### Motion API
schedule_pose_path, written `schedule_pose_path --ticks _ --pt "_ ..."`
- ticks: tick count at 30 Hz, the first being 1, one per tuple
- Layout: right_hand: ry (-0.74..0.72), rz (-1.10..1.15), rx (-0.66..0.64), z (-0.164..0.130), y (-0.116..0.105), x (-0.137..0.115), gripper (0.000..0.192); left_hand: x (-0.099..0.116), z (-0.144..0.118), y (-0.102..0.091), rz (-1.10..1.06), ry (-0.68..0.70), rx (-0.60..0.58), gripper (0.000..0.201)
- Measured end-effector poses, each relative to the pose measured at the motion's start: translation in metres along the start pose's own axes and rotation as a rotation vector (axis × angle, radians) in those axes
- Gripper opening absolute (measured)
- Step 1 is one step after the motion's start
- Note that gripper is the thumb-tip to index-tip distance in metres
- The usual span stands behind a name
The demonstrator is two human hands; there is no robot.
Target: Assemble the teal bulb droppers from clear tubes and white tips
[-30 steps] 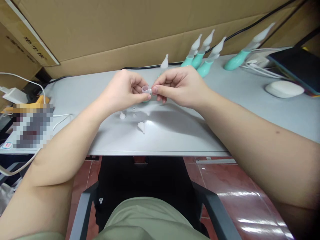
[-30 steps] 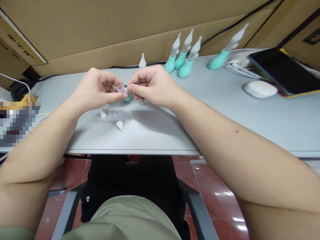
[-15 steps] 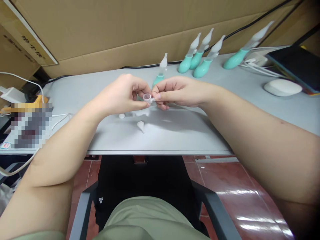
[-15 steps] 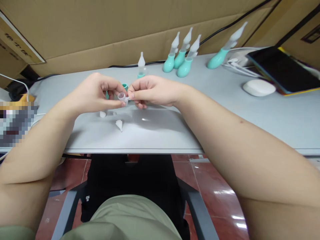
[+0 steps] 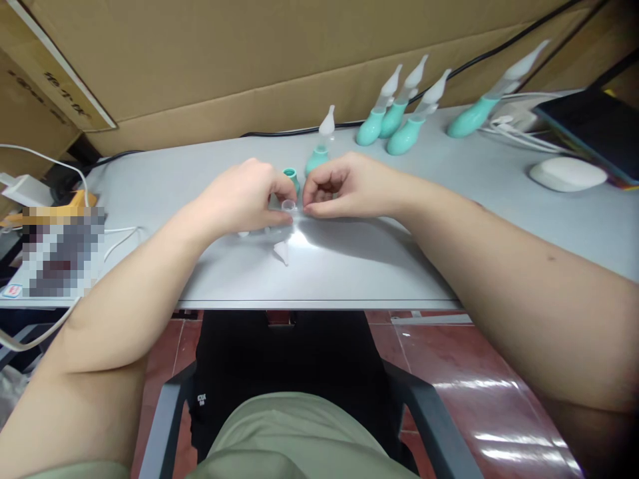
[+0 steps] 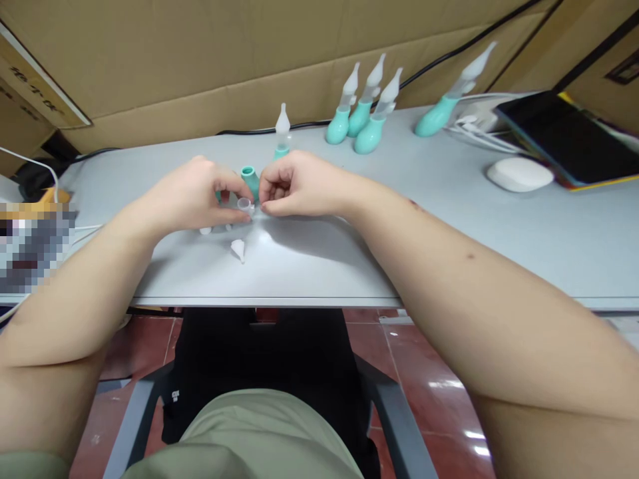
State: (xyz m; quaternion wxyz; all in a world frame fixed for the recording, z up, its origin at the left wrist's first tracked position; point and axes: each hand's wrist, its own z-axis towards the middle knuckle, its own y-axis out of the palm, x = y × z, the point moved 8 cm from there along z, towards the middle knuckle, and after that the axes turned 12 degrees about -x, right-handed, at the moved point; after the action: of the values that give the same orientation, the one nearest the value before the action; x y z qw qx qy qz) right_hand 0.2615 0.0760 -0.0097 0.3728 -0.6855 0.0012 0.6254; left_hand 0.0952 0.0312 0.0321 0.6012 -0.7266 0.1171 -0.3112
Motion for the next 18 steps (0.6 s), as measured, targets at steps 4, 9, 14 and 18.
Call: schedule_pose_path --ticks 4,9,14,18 --pt "-0.021 -0.069 -0.003 0.001 -0.001 -0.001 0.017 -0.002 0.003 0.004 0.07 0.004 0.006 0.017" --pt "-0.034 -0.218 -0.038 0.001 0.001 -0.007 0.007 -0.003 0.003 0.005 0.092 0.013 -0.035 0.027" --pt "-0.035 -0.259 -0.029 0.0 0.0 -0.008 0.003 0.004 -0.003 -0.006 0.054 0.052 0.009 0.027" --pt "-0.02 -0.268 0.041 -0.001 -0.004 -0.007 0.007 0.014 -0.012 -0.023 0.03 0.075 0.166 0.026"
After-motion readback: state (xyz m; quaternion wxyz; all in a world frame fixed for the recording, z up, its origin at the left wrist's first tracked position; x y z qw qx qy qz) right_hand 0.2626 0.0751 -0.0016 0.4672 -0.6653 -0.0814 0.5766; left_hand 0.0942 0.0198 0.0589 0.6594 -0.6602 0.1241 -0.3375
